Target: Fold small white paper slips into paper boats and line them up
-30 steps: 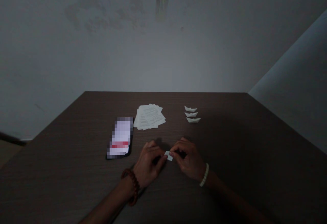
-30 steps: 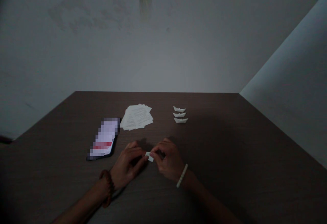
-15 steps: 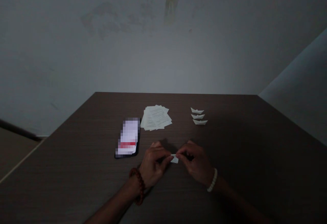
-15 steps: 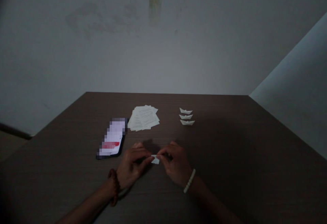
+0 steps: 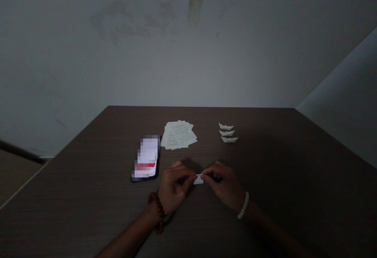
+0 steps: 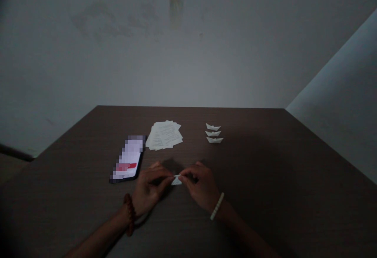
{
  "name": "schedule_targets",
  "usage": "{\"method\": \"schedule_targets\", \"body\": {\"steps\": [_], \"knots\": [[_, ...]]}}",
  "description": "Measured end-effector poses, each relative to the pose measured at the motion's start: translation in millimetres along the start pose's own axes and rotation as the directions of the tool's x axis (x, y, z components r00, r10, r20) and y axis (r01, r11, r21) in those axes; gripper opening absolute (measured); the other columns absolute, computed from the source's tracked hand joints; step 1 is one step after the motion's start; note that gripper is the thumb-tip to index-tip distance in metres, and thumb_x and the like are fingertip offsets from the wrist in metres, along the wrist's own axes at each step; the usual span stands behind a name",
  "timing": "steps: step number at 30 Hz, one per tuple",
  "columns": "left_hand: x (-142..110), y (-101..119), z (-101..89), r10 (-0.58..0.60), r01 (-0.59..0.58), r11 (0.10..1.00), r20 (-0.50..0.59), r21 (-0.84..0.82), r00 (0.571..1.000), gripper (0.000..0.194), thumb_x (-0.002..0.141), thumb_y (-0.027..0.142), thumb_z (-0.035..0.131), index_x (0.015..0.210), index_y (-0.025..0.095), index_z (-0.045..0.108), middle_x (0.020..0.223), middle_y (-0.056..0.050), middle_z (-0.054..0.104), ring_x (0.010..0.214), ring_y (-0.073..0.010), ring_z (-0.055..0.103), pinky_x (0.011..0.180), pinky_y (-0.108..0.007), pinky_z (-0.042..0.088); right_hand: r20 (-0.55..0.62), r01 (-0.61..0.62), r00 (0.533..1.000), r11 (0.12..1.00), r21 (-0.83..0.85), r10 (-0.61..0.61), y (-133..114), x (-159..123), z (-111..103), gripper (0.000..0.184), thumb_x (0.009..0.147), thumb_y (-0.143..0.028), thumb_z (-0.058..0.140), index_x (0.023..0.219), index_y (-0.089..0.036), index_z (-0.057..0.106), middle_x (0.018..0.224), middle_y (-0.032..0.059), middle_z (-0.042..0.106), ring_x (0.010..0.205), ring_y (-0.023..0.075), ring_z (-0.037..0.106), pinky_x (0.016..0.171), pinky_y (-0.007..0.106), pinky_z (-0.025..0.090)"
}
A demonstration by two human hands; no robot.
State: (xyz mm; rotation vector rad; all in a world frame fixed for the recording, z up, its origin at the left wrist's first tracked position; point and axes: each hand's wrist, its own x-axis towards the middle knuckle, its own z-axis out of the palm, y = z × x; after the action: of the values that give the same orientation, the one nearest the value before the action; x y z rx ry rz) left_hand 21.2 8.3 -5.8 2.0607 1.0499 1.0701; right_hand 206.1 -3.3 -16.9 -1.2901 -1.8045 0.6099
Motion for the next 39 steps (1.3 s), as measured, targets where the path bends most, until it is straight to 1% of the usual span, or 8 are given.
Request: {"method": "schedule_targets", "body": {"steps": [8,12,15,22,25,30,34,39], "knots": [[1.8,2.0,1.4,-0.096,0.100,0.993,0.059,-0.067,0.994,0.016,0.082,0.023,0.062,0.069,0.017,0.070,0.066,-0.003,0.066,0.068,-0.0167,0.054,0.067,-0.029,0.042,0.008,0.079,0.997,0.996,-0.037,-0.079,2.4,-0.7,-1.0,0.011,0.080,-0.021,0.064,0.069,-0.020,0.064,0.059,-0.0017,0.058,0.056,0.0124,0.048,0.063,0.027,0.037],[1.6,-0.5,1.8,-0.193,0.191,0.975,-0.009,-0.111,0.981,0.013,0.079,0.023,0.065,0.070,0.016,0.071,0.064,-0.002,0.065,0.063,-0.0147,0.053,0.064,-0.027,0.042,-0.009,0.028,1.000,0.999,-0.016,-0.028,5.0,-0.7,0.9,0.008,0.082,-0.025,0.063,0.076,-0.021,0.068,0.062,-0.0012,0.059,0.056,0.0121,0.048,0.059,0.026,0.037],[1.8,-0.2,1.4,-0.258,0.250,0.957,-0.041,-0.150,0.965,0.014,0.078,0.026,0.066,0.070,0.016,0.072,0.060,-0.001,0.063,0.060,-0.0138,0.052,0.062,-0.026,0.042,0.001,0.002,1.000,1.000,-0.014,-0.002,6.4,-2.1,1.5,0.009,0.081,-0.026,0.064,0.076,-0.020,0.069,0.059,-0.0013,0.055,0.055,0.0122,0.047,0.055,0.025,0.036],[3.1,4.7,2.3,-0.244,0.239,0.956,-0.007,-0.170,0.970,0.018,0.076,0.030,0.067,0.066,0.015,0.071,0.059,-0.002,0.062,0.061,-0.0143,0.053,0.059,-0.025,0.042,-0.055,0.038,0.998,0.998,-0.052,-0.041,5.2,-2.3,2.0,0.008,0.078,-0.021,0.064,0.070,-0.019,0.065,0.059,-0.0006,0.056,0.055,0.0121,0.045,0.053,0.024,0.035],[2.6,1.9,2.5,-0.246,0.241,0.958,-0.011,-0.153,0.969,0.018,0.077,0.030,0.066,0.067,0.015,0.071,0.060,-0.002,0.062,0.061,-0.0144,0.054,0.061,-0.026,0.043,-0.046,0.013,0.999,0.999,-0.034,-0.014,6.4,-1.8,2.1,0.007,0.078,-0.023,0.065,0.072,-0.020,0.068,0.060,-0.0008,0.056,0.056,0.0123,0.047,0.055,0.025,0.037],[1.3,-0.9,1.1,-0.283,0.272,0.947,-0.044,-0.168,0.958,0.018,0.077,0.031,0.066,0.071,0.015,0.073,0.061,-0.002,0.062,0.060,-0.0140,0.052,0.056,-0.025,0.042,0.000,-0.043,0.999,0.999,0.019,0.043,8.6,-2.0,1.7,0.007,0.079,-0.027,0.066,0.078,-0.022,0.071,0.062,-0.0013,0.055,0.057,0.0119,0.048,0.056,0.024,0.037],[2.0,2.7,1.2,-0.285,0.281,0.943,0.003,-0.179,0.959,0.019,0.077,0.031,0.066,0.070,0.015,0.073,0.061,-0.003,0.062,0.058,-0.0136,0.053,0.054,-0.023,0.041,-0.042,-0.030,0.999,1.000,-0.005,0.029,7.9,-1.8,2.0,0.008,0.077,-0.025,0.067,0.071,-0.021,0.069,0.057,-0.0022,0.051,0.053,0.0113,0.044,0.053,0.025,0.034],[1.5,1.2,3.4,-0.280,0.277,0.945,0.008,-0.175,0.960,0.020,0.078,0.031,0.065,0.070,0.015,0.072,0.064,-0.004,0.064,0.060,-0.0142,0.055,0.054,-0.023,0.043,-0.050,-0.027,0.998,1.000,-0.012,0.027,8.6,-1.7,2.7,0.007,0.076,-0.025,0.067,0.071,-0.021,0.069,0.060,-0.0015,0.056,0.053,0.0111,0.044,0.052,0.024,0.035]]}}
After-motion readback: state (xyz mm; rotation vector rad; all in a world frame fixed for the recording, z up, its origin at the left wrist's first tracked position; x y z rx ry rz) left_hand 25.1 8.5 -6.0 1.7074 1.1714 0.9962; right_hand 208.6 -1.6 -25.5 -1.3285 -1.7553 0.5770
